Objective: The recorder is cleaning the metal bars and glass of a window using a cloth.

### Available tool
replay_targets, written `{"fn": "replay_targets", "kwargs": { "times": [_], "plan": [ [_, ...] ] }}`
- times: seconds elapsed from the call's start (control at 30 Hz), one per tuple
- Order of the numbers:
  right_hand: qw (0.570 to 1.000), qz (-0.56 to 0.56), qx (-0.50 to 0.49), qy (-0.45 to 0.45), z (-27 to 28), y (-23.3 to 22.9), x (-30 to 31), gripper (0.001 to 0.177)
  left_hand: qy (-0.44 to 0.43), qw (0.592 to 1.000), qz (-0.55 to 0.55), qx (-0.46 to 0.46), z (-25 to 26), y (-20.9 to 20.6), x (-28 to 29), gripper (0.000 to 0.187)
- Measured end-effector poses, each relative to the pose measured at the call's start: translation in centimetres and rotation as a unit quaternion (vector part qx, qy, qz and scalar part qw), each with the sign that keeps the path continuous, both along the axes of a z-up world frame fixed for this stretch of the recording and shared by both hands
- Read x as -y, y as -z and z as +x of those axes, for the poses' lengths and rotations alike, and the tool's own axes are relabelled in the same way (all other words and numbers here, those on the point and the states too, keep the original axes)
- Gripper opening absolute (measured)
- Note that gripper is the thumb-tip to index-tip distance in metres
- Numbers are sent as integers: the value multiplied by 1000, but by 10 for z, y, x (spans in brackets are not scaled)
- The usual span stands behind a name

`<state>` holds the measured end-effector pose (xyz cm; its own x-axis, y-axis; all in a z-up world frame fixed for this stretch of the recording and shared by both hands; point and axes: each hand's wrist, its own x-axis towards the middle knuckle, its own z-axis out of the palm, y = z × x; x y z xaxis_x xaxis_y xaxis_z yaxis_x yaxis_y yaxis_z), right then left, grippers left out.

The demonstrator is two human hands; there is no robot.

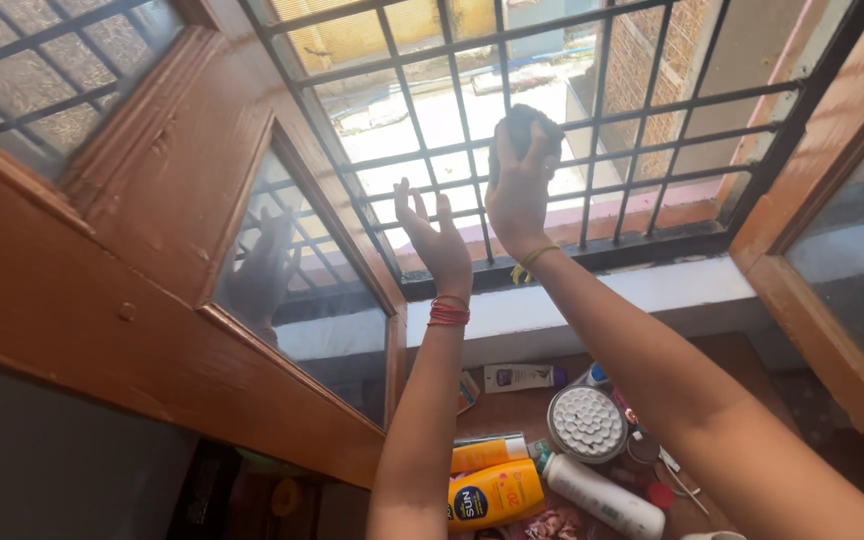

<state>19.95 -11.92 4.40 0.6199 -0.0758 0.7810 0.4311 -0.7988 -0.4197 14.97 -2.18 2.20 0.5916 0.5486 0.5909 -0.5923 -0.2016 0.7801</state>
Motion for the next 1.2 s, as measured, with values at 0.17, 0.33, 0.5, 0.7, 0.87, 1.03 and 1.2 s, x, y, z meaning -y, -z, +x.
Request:
{"fn": "replay_targets", "kwargs": {
  "times": [0.17, 0.33, 0.5, 0.7, 0.87, 1.03, 1.2],
  "plan": [
    [999, -34, -37, 0, -7, -3, -6, 76, 131, 989, -72, 8, 0, -14, -29, 66],
    [992, -116, -43, 12, -24, -7, -11, 78, 183, 976, -113, -26, 0, -20, -27, 74],
    [915, 136, -152, -349, -58, -41, -34, 49, 219, 964, -144, -35, -22, -21, -34, 76],
    [929, 43, 0, -368, -3, 6, -57, 23, -85, 872, 469, -112, -80, -29, -56, 81],
    [936, 128, -1, -327, -50, -68, -45, 44, -8, 947, 320, -13, -97, -24, -59, 86],
    [942, -270, 175, -91, -5, -34, -27, 55, 5, 973, 227, -39, -91, -18, -56, 73],
    [932, -308, 183, -57, -2, -8, -5, 55, -31, 958, 270, -87, -118, -30, -66, 56]
  ]
}}
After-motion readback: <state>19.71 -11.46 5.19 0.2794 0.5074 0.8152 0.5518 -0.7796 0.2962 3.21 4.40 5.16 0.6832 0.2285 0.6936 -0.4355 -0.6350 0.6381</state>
